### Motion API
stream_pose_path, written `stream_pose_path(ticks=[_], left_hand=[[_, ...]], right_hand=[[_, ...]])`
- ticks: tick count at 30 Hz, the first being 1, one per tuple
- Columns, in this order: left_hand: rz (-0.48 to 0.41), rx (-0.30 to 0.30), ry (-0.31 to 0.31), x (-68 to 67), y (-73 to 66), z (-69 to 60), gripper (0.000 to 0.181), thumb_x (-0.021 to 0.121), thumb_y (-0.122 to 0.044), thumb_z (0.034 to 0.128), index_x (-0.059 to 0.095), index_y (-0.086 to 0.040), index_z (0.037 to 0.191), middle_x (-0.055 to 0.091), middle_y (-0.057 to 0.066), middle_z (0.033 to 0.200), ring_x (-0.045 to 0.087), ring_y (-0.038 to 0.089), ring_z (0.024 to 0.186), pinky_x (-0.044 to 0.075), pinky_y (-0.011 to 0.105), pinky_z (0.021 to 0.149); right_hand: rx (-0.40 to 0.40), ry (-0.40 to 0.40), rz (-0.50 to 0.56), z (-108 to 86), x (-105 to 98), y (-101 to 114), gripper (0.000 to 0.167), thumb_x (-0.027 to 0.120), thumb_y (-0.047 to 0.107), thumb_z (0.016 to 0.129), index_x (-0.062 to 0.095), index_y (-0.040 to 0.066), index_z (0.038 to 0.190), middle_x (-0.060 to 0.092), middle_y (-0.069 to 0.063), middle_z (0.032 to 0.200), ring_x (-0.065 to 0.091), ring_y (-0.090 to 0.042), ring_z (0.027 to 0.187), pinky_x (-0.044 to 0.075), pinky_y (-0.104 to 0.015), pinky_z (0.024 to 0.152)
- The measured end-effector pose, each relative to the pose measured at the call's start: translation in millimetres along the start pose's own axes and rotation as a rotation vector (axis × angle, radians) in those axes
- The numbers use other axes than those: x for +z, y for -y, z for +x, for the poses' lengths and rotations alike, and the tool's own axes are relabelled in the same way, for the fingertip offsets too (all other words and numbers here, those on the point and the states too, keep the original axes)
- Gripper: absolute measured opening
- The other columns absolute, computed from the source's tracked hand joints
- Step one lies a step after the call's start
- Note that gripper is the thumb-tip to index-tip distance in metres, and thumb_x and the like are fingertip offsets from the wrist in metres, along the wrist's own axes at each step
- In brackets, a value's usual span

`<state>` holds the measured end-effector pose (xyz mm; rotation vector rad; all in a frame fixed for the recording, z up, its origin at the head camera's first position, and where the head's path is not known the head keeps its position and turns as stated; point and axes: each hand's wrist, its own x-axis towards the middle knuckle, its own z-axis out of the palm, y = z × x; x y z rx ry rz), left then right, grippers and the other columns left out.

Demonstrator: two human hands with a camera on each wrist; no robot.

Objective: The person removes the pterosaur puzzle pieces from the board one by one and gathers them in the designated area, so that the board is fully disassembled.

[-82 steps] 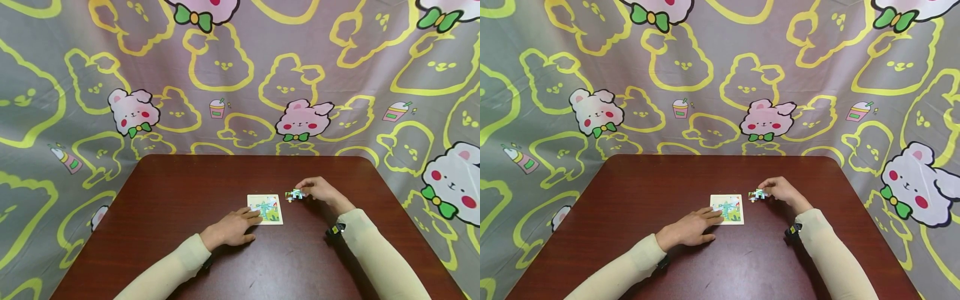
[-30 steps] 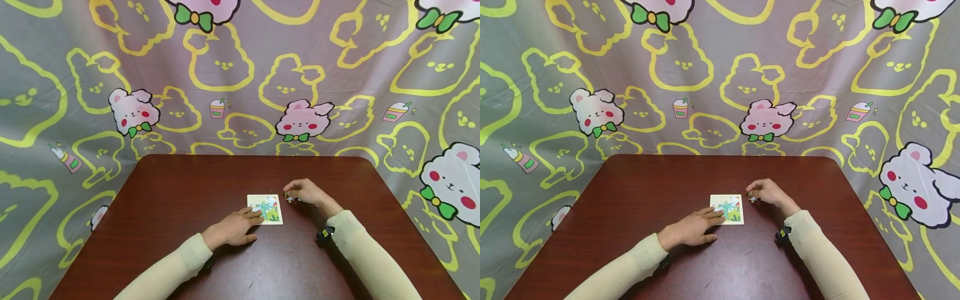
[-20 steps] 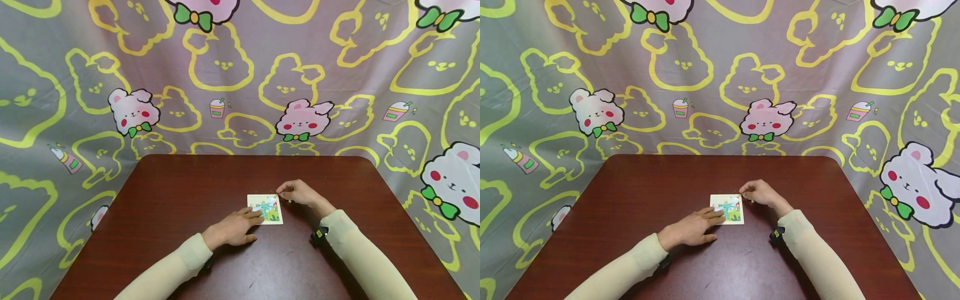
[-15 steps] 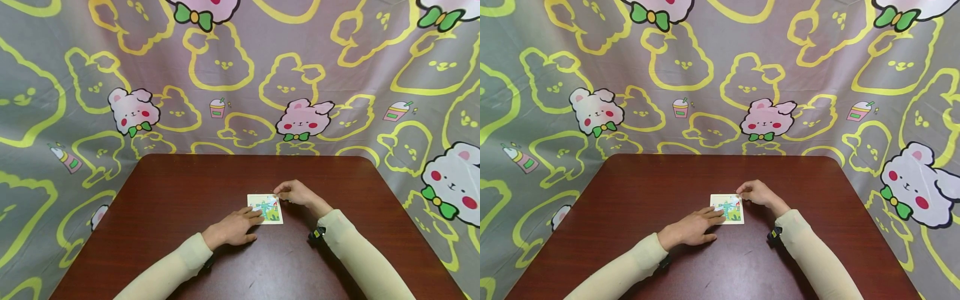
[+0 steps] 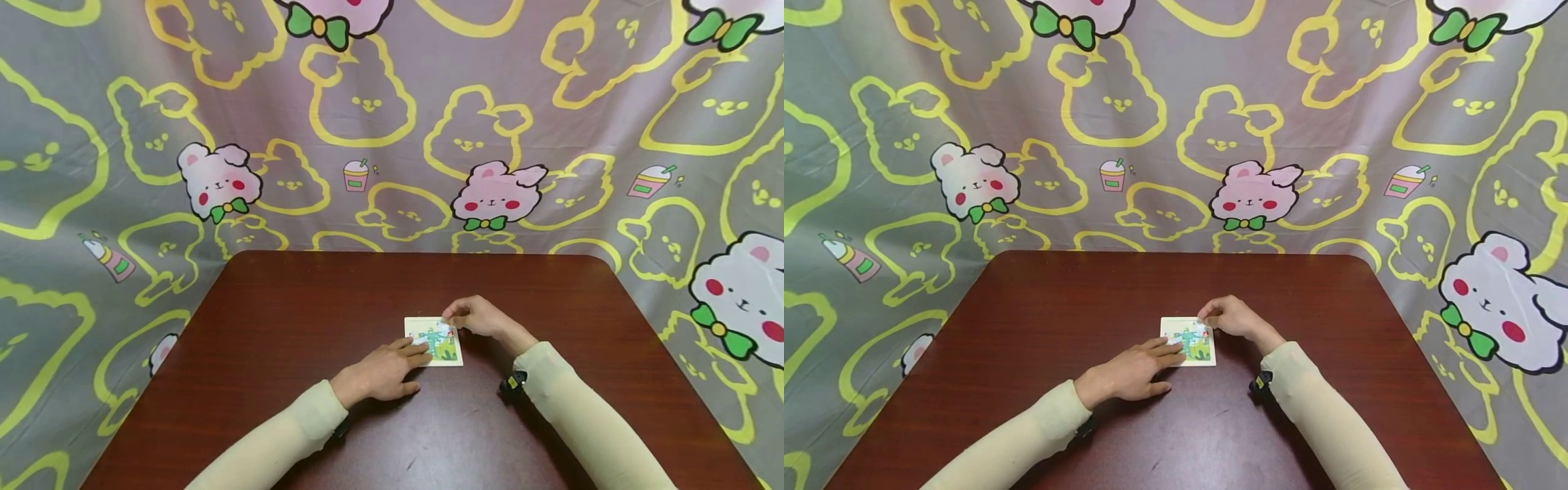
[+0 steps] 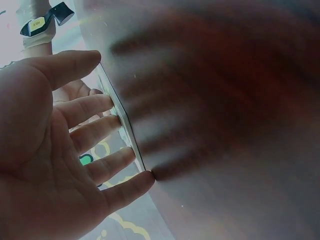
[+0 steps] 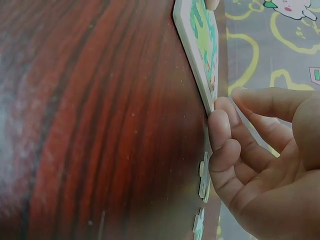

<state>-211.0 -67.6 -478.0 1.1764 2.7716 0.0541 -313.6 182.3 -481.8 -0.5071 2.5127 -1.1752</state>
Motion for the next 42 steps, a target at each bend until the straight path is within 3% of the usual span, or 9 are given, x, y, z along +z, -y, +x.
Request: stream_pose_path(ticks=[20,28,37,42], left_hand=[[-0.010,-0.021,0.013,0.0,-3.6,2.0,0.061,0.062,-0.042,0.0965,0.045,-0.023,0.151,0.037,-0.002,0.162,0.036,0.032,0.149,0.044,0.048,0.112],[-0.018,-0.031,0.029,0.8,-3.4,3.2,0.061,0.061,-0.043,0.0967,0.044,-0.023,0.152,0.036,-0.003,0.162,0.035,0.031,0.149,0.045,0.050,0.111],[-0.008,-0.032,0.045,-1.0,-4.1,4.1,0.061,0.061,-0.043,0.0970,0.043,-0.024,0.152,0.035,-0.003,0.163,0.034,0.031,0.149,0.045,0.050,0.110],[0.000,-0.032,0.052,-1.6,-4.4,4.2,0.062,0.061,-0.043,0.0972,0.042,-0.024,0.153,0.034,-0.003,0.163,0.034,0.031,0.149,0.046,0.050,0.110]], right_hand=[[-0.011,0.004,-0.032,0.7,1.3,1.2,0.015,0.064,0.009,0.095,0.074,0.008,0.106,0.074,-0.007,0.092,0.057,-0.018,0.064,0.044,-0.028,0.055],[-0.027,0.016,-0.043,2.3,2.0,4.4,0.015,0.064,0.007,0.094,0.075,0.007,0.104,0.075,-0.008,0.099,0.063,-0.014,0.080,0.049,-0.028,0.068],[-0.028,0.002,-0.067,3.7,2.3,5.0,0.015,0.063,0.005,0.093,0.076,0.008,0.101,0.075,-0.006,0.096,0.063,-0.012,0.080,0.051,-0.028,0.070],[-0.009,0.032,-0.049,3.7,1.4,5.9,0.016,0.062,0.005,0.094,0.075,0.007,0.102,0.074,-0.006,0.095,0.063,-0.013,0.080,0.051,-0.028,0.071]])
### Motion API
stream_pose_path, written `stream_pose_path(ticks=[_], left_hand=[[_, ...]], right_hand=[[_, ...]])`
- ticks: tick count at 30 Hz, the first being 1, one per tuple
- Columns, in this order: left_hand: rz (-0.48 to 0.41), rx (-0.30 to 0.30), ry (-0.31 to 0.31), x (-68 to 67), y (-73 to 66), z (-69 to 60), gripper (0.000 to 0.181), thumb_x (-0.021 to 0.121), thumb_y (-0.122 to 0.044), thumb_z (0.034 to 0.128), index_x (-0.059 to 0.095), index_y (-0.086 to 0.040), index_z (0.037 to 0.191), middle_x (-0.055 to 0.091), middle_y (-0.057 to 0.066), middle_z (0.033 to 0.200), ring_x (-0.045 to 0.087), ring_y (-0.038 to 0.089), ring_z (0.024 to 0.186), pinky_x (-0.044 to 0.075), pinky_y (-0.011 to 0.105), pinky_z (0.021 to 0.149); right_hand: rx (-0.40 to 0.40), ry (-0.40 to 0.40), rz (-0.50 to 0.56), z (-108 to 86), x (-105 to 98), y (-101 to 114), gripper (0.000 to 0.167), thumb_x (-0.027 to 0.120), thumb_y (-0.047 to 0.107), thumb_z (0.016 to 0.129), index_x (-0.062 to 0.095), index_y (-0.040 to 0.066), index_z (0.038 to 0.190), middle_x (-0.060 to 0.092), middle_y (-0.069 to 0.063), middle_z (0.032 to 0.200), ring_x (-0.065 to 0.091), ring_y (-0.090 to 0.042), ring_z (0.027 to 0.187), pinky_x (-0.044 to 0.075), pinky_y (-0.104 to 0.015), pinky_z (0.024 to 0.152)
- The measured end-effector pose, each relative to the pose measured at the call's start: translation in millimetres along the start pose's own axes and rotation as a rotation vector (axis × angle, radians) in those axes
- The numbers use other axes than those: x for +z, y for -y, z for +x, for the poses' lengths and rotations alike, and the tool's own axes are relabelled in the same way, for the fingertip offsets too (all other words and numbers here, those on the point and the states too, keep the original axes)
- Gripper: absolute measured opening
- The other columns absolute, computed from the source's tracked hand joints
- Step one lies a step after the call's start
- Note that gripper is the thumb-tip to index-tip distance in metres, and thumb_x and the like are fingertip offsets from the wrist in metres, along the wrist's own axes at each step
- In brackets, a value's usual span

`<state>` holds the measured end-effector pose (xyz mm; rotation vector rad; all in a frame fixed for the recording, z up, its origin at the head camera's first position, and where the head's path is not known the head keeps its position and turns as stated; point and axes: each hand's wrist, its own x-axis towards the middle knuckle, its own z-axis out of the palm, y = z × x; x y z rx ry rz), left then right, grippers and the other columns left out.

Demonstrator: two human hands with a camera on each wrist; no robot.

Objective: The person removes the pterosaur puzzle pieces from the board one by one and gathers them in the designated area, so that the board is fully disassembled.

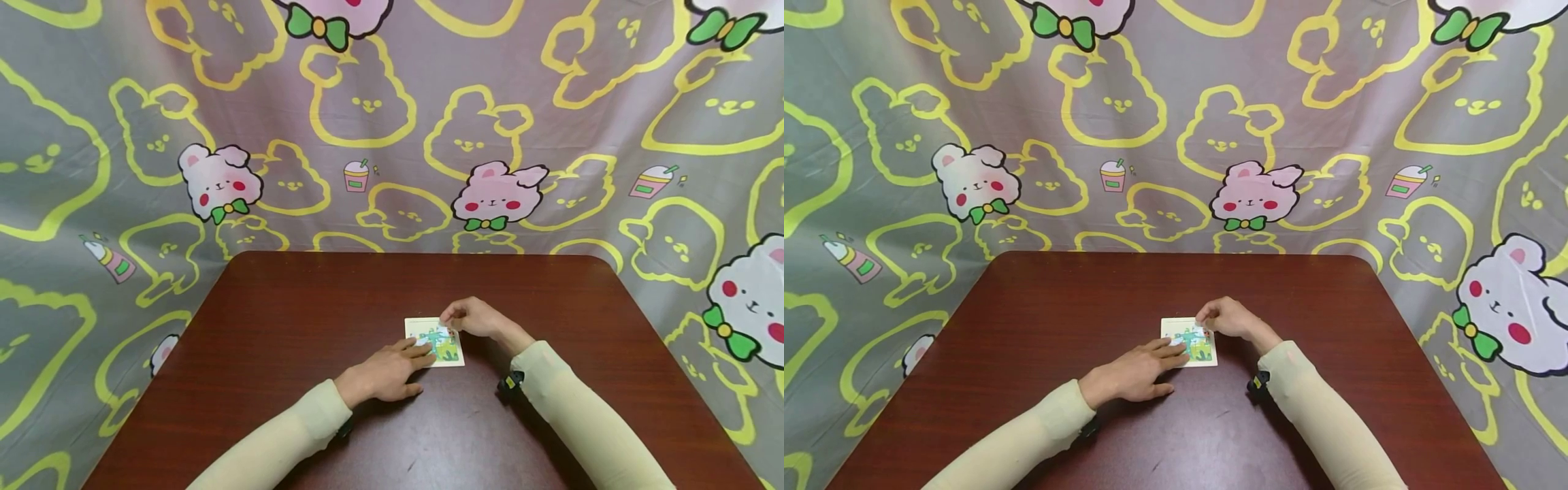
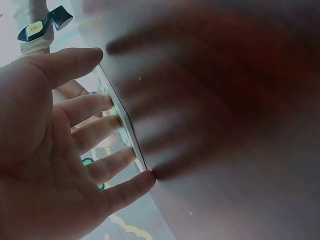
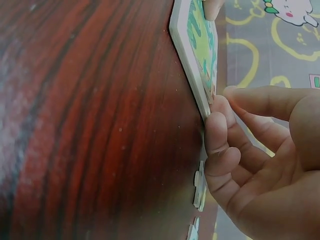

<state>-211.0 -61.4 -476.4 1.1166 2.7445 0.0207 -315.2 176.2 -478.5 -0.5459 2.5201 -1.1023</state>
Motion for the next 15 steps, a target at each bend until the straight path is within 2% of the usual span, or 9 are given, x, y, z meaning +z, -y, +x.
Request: stream_pose_path(ticks=[7,15], left_hand=[[0.010,0.008,-0.003,-0.4,-0.1,-0.5,0.062,0.061,-0.043,0.0970,0.043,-0.023,0.153,0.035,-0.003,0.163,0.036,0.032,0.149,0.046,0.050,0.109],[0.005,0.000,0.009,-0.1,0.1,-0.9,0.062,0.059,-0.043,0.0980,0.041,-0.024,0.154,0.032,-0.004,0.164,0.033,0.031,0.150,0.044,0.049,0.111]], right_hand=[[0.011,0.019,0.060,0.0,0.3,0.2,0.015,0.061,0.004,0.094,0.073,0.005,0.103,0.073,-0.007,0.090,0.063,-0.015,0.077,0.048,-0.029,0.067],[0.027,0.009,0.084,-0.1,1.4,2.7,0.013,0.064,0.006,0.094,0.073,0.003,0.102,0.070,-0.007,0.080,0.058,-0.019,0.067,0.042,-0.026,0.054]])
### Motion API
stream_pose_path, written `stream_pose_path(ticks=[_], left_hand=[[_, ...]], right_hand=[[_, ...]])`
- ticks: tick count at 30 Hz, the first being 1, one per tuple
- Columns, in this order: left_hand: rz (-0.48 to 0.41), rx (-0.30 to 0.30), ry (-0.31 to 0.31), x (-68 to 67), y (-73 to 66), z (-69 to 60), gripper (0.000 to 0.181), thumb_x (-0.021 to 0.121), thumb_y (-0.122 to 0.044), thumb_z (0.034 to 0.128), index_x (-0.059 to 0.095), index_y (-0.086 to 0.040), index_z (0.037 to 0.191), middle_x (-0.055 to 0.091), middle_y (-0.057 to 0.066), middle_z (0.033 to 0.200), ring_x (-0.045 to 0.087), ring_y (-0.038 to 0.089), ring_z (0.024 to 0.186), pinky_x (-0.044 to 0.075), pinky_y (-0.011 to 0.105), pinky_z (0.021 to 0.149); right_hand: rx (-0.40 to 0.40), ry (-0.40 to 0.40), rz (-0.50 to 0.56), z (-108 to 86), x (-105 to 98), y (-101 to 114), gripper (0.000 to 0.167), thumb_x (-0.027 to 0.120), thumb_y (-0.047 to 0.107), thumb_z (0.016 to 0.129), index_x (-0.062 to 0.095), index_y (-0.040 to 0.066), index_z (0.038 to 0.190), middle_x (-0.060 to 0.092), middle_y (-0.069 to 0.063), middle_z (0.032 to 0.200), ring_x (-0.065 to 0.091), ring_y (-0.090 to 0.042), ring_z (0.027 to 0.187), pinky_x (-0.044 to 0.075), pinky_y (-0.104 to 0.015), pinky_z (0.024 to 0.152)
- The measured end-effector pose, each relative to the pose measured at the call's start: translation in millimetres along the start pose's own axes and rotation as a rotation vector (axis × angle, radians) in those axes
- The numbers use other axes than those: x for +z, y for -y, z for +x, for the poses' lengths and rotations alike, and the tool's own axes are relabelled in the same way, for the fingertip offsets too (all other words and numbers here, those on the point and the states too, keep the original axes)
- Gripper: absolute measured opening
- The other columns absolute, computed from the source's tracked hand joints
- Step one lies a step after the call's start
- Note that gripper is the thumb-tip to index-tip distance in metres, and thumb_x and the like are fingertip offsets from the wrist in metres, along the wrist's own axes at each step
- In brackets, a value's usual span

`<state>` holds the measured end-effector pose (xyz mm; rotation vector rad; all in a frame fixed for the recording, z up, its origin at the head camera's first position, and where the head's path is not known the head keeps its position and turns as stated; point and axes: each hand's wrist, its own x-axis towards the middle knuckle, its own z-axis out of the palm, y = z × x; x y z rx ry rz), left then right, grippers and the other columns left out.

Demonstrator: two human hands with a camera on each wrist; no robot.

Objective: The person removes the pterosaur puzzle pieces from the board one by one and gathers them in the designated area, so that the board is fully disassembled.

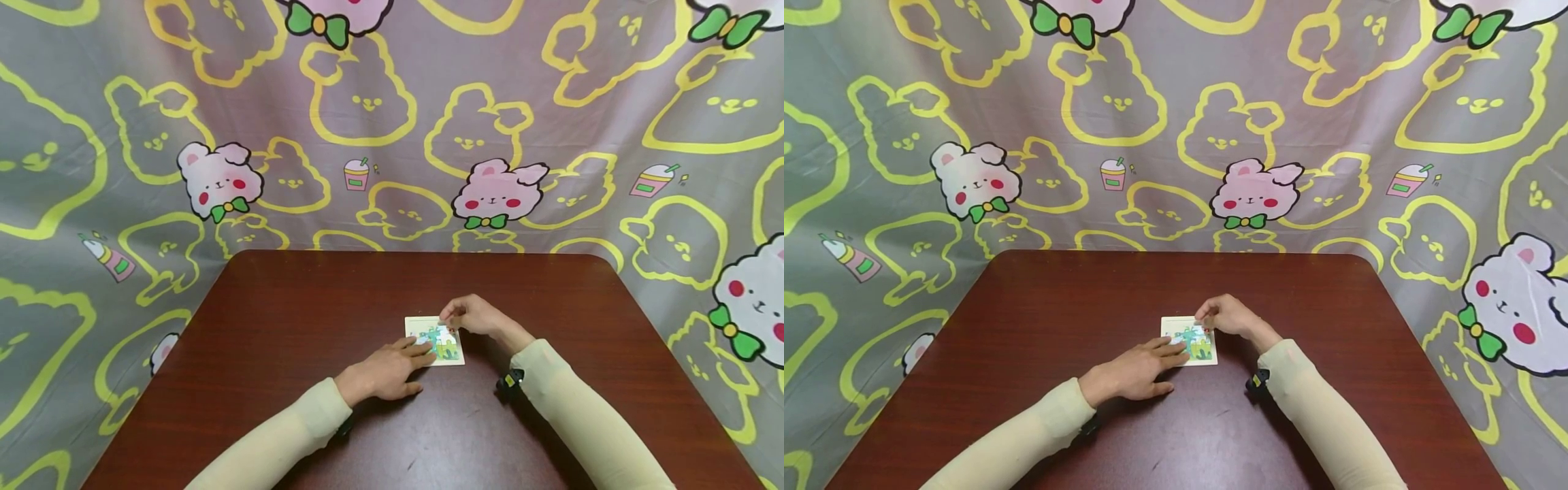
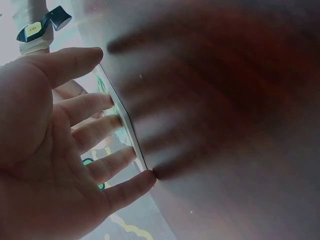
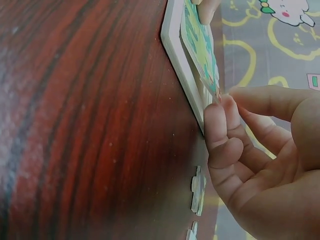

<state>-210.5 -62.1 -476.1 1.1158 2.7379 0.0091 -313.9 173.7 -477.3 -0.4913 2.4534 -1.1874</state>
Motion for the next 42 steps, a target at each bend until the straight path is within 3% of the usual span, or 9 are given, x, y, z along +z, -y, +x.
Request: stream_pose_path(ticks=[11,18,24,31,36,42], left_hand=[[0.001,0.002,0.001,0.1,-0.1,0.1,0.062,0.059,-0.043,0.0981,0.041,-0.023,0.154,0.033,-0.003,0.163,0.034,0.032,0.150,0.043,0.047,0.114],[0.008,0.009,0.002,-0.2,-0.1,-0.7,0.061,0.060,-0.043,0.0980,0.042,-0.023,0.153,0.034,-0.003,0.163,0.035,0.032,0.149,0.043,0.045,0.114],[0.005,0.005,0.004,-1.0,-0.2,-1.2,0.061,0.059,-0.043,0.0984,0.041,-0.024,0.154,0.033,-0.003,0.163,0.034,0.031,0.150,0.043,0.046,0.113],[0.004,0.011,-0.004,-1.9,0.0,-0.8,0.061,0.060,-0.042,0.0976,0.042,-0.023,0.153,0.035,-0.002,0.163,0.035,0.032,0.149,0.044,0.046,0.113],[0.004,0.005,0.000,-2.7,-0.5,-0.7,0.062,0.060,-0.043,0.0976,0.042,-0.023,0.153,0.034,-0.003,0.163,0.035,0.032,0.149,0.043,0.046,0.113],[-0.001,-0.005,0.003,-2.2,-0.9,-0.9,0.061,0.059,-0.044,0.0983,0.041,-0.024,0.154,0.032,-0.004,0.164,0.033,0.031,0.150,0.042,0.047,0.114]], right_hand=[[0.011,-0.021,-0.012,0.7,1,-1,0.011,0.068,0.007,0.091,0.073,0.005,0.100,0.072,-0.005,0.083,0.059,-0.019,0.065,0.046,-0.029,0.055],[0.013,-0.015,-0.006,2.3,2,-1,0.011,0.070,0.004,0.089,0.073,0.004,0.100,0.071,-0.004,0.082,0.057,-0.017,0.066,0.042,-0.027,0.055],[0.007,-0.058,-0.001,4.9,2,-3,0.011,0.067,0.000,0.088,0.074,0.004,0.096,0.072,-0.006,0.082,0.061,-0.015,0.069,0.045,-0.027,0.058],[0.015,-0.052,0.012,4.2,0,-2,0.011,0.071,0.003,0.086,0.074,0.005,0.097,0.072,-0.006,0.081,0.057,-0.018,0.061,0.042,-0.028,0.051],[-0.012,-0.062,0.004,5.3,-2,-5,0.012,0.072,0.001,0.085,0.075,0.004,0.096,0.074,-0.006,0.084,0.062,-0.015,0.067,0.047,-0.028,0.057],[0.017,-0.114,-0.013,6.0,-6,-11,0.011,0.069,0.005,0.089,0.077,0.010,0.095,0.074,-0.004,0.081,0.062,-0.020,0.064,0.043,-0.029,0.050]])
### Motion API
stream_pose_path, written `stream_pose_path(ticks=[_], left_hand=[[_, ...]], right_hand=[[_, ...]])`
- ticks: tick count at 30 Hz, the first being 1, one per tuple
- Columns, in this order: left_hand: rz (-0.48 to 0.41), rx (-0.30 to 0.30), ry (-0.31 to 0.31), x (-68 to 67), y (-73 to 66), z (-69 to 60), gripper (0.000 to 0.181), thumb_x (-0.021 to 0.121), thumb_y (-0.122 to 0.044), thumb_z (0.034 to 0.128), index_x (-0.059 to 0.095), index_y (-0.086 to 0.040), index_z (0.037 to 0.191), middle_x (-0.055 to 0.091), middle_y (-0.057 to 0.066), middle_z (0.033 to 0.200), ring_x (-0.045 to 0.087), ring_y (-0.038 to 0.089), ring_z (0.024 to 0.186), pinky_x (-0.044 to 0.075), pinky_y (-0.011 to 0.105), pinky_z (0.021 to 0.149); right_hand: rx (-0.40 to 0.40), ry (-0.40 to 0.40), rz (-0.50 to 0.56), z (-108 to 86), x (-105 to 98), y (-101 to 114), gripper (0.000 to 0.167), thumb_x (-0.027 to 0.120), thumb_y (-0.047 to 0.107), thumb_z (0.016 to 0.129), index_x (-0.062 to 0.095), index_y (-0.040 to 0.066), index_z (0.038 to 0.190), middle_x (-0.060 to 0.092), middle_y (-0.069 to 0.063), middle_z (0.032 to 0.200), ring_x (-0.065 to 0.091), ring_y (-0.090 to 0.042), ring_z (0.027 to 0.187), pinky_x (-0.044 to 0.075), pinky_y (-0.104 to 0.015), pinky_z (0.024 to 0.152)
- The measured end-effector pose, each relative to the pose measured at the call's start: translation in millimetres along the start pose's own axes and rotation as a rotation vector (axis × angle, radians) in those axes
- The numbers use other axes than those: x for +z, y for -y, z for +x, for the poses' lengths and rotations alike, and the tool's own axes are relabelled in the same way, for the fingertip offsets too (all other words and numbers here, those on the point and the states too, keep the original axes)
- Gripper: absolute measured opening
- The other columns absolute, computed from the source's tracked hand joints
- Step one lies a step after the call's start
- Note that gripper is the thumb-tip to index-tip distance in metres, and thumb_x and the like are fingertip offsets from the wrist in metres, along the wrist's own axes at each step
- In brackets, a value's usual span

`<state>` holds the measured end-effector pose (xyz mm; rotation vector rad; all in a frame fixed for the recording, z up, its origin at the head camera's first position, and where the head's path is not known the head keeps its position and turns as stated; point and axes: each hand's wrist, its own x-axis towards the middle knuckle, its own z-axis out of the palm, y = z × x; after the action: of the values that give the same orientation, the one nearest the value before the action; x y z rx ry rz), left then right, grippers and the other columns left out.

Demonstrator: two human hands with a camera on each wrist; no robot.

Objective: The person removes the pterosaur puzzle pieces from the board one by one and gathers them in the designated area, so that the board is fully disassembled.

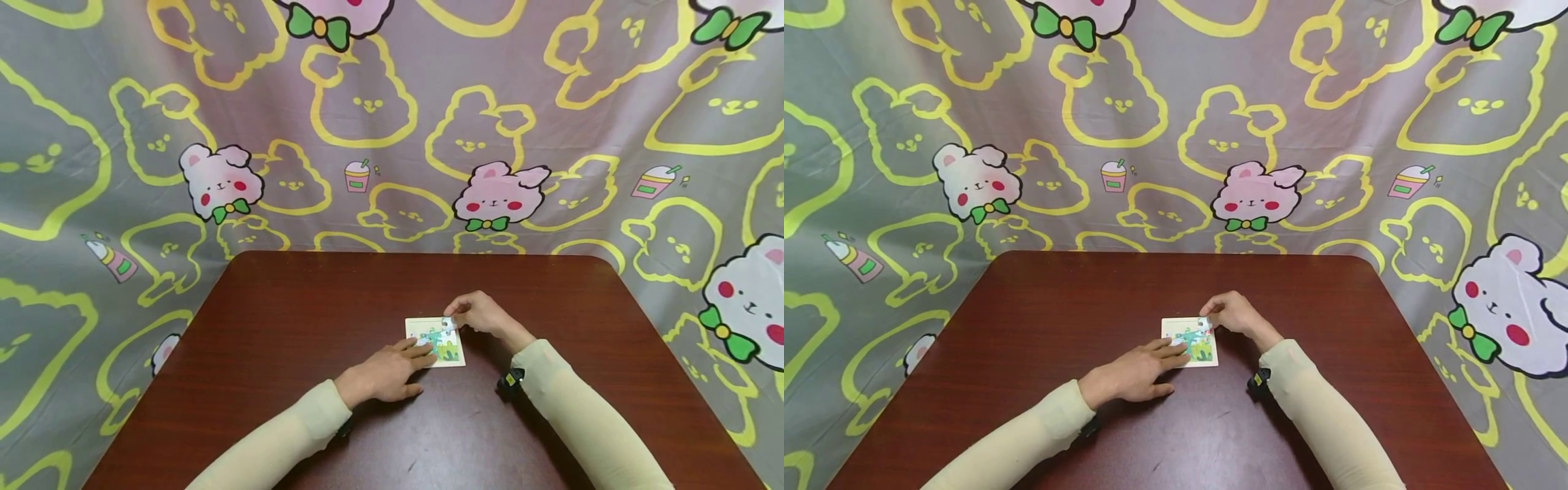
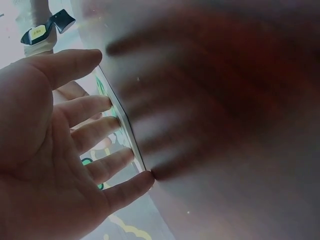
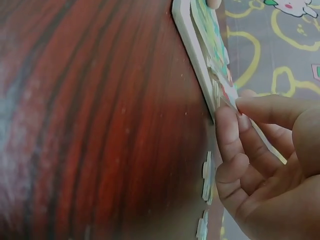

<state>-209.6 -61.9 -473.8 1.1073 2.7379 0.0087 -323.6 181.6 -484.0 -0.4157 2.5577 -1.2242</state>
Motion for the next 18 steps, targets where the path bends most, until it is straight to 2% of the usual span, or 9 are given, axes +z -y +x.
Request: stream_pose_path(ticks=[11,18], left_hand=[[0.006,0.012,-0.031,3.9,-2.5,-1.3,0.061,0.060,-0.043,0.0976,0.043,-0.023,0.153,0.034,-0.002,0.163,0.034,0.032,0.149,0.041,0.047,0.115],[0.018,0.014,-0.040,4.4,-5.3,-5.3,0.060,0.059,-0.043,0.0977,0.044,-0.023,0.152,0.035,-0.002,0.162,0.034,0.032,0.149,0.038,0.045,0.117]], right_hand=[[0.026,-0.044,0.042,-3.6,-10,-7,0.013,0.067,0.005,0.092,0.077,0.007,0.098,0.074,-0.009,0.089,0.063,-0.017,0.070,0.053,-0.032,0.059],[0.034,-0.054,0.032,-9.5,-21,-12,0.014,0.065,0.008,0.094,0.077,0.009,0.099,0.072,-0.008,0.093,0.062,-0.019,0.072,0.048,-0.030,0.058]])
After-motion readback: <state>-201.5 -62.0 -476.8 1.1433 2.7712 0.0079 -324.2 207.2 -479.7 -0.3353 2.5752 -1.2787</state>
